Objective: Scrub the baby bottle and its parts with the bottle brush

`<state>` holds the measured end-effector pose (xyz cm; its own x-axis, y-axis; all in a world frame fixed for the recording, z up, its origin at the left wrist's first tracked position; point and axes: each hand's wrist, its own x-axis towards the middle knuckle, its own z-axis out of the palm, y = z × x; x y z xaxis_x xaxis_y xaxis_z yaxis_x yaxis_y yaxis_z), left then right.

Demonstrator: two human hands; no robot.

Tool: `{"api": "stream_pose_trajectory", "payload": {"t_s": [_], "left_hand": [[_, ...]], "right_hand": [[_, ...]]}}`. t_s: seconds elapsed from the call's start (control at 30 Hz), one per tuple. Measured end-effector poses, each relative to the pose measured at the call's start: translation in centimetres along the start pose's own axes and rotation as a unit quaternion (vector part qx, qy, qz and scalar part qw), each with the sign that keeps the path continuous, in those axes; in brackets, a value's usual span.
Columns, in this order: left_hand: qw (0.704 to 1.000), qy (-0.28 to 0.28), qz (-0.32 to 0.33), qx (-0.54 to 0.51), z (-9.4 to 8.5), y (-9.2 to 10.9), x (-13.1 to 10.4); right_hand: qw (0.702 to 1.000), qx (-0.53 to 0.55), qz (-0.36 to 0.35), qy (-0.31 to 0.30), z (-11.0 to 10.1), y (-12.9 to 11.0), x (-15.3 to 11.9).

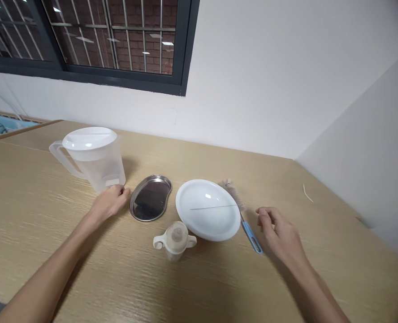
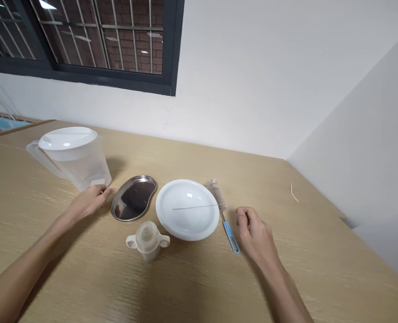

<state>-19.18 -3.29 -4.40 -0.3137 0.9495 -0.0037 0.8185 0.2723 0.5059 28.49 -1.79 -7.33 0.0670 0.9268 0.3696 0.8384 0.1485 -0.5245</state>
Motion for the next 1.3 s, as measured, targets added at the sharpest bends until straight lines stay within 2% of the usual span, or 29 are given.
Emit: {"api": "stream_pose_trajectory", "payload": {"t_s": [0.2, 0.37, 0.43, 0.53, 0.6, 0.67, 0.8, 0.93, 1.03, 1.1, 1.17, 1.3], "left_hand": [[0.995, 0.082, 0.054, -0.028, -0.1, 0.9, -0.4], [0.976, 0.142, 0.122, -0.107, 0.0, 2.1, -2.4], [0.966, 0.128, 0.173, -0.141, 0.1, 2.7, -3.6], [0.935, 0.068, 0.288, -0.195, 0.7, 4.1, -5.8], [0.903, 0.042, 0.356, -0.236, 1.4, 5.1, -7.4], [0.890, -0.004, 0.382, -0.248, 2.5, 6.2, -8.8], [0.905, -0.093, 0.307, -0.279, 4.7, 7.3, -10.7], [0.913, -0.110, 0.259, -0.296, 6.0, 7.9, -11.0], [0.915, -0.125, 0.266, -0.276, 6.1, 8.8, -10.9], [0.921, -0.113, 0.276, -0.250, 5.9, 9.3, -10.9], [0.928, -0.095, 0.279, -0.227, 5.8, 9.5, -11.0], [0.935, -0.084, 0.274, -0.207, 6.1, 9.1, -11.1]], "right_hand": [[0.999, -0.009, 0.012, 0.033, -0.7, -0.3, 0.0], [0.994, 0.008, 0.026, 0.103, -1.0, -0.9, -0.5], [0.992, 0.033, 0.014, 0.119, -1.0, -1.6, -0.8], [0.985, 0.082, -0.028, 0.146, -0.6, -3.6, -1.5], [0.976, 0.116, -0.063, 0.174, -0.5, -6.0, -2.3], [0.961, 0.170, -0.157, 0.153, -0.4, -9.2, -3.3], [0.948, 0.103, -0.289, 0.086, -0.8, -16.3, -5.0], [0.938, -0.025, -0.344, 0.033, 0.0, -21.0, -5.6], [0.941, -0.149, -0.303, 0.022, 1.5, -22.6, -5.8], [0.936, -0.215, -0.277, 0.009, 2.5, -23.4, -6.1], [0.937, -0.245, -0.250, -0.011, 3.1, -24.1, -6.4], [0.954, -0.237, -0.178, -0.040, 3.3, -25.4, -6.8]]}}
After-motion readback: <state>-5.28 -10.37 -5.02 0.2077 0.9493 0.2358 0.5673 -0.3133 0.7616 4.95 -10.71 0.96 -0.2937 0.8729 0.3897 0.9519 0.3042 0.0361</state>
